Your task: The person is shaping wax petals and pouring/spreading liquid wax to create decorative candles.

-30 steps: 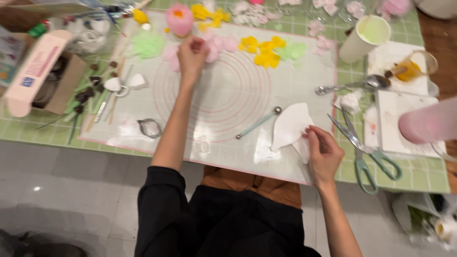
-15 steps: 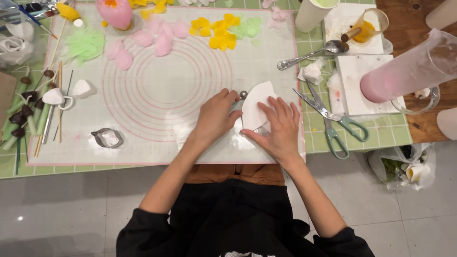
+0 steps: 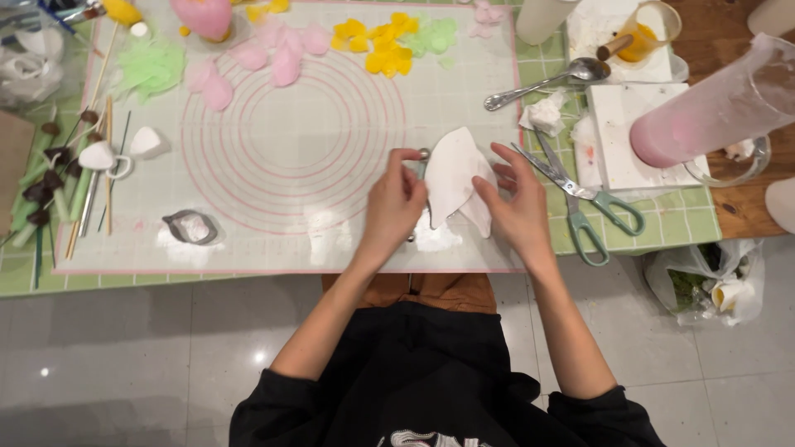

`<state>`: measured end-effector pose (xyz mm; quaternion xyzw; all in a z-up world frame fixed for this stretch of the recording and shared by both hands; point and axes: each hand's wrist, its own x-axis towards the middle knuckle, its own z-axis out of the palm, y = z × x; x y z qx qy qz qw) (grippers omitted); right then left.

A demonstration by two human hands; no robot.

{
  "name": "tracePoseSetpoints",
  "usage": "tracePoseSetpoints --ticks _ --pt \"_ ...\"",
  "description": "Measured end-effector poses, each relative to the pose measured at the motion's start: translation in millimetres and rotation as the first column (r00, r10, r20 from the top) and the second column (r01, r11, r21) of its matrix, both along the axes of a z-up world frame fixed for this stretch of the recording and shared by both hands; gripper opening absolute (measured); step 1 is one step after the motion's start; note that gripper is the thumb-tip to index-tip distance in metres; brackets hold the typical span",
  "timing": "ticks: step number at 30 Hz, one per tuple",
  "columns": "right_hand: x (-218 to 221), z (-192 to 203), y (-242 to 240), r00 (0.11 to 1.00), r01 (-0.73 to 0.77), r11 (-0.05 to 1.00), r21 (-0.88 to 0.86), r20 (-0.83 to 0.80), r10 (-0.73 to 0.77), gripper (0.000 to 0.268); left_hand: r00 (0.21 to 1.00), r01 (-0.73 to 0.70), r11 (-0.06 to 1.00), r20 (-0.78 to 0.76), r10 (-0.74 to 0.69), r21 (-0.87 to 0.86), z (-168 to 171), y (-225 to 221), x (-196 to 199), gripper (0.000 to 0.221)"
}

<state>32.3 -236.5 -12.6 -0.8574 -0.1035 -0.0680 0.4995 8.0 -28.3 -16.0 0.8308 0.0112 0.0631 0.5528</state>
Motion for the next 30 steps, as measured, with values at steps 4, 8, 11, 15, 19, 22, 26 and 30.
tracePoseSetpoints --ticks 4,8,11,15,19,22,26,30 --pt "9 2 -3 0.994 -0.008 0.996 0.087 -0.111 0.017 0.058 0.999 -0.008 0.996 0.048 0.012 -0.088 -6 -28 -11 0.036" --pt "20 7 -5 0.988 0.002 1.0 0.023 -0.157 0.002 0.06 0.997 0.069 0.98 0.056 -0.059 -0.185 -4 -52 -28 0.037" --pt "29 9 -6 0.985 -0.009 0.998 -0.06 -0.174 -0.002 0.061 0.997 0.049 0.974 0.071 -0.034 -0.222 -3 -59 -32 0.036" --pt "45 -10 -15 0.976 -0.041 0.998 -0.04 -0.217 0.032 0.057 0.998 -0.013 0.964 0.06 0.03 -0.265 -3 -63 -31 0.034" --pt "51 -13 -21 0.952 -0.052 0.993 0.104 -0.296 0.081 0.052 0.998 -0.018 0.953 0.054 0.036 -0.301 -8 -64 -18 0.033" --pt "49 -23 -23 0.931 -0.039 0.973 0.226 -0.344 0.118 0.05 1.0 -0.001 0.942 -0.009 -0.002 -0.335 1 -64 -15 0.032" --pt "38 -7 -13 0.962 -0.063 0.978 0.198 -0.249 0.112 0.05 1.0 -0.003 0.948 0.026 0.012 -0.318 0 -62 -13 0.032" --pt "30 2 -4 0.968 -0.015 0.978 0.207 -0.24 0.066 0.053 0.994 0.005 0.935 0.101 0.033 -0.355 -11 -56 -10 0.031"
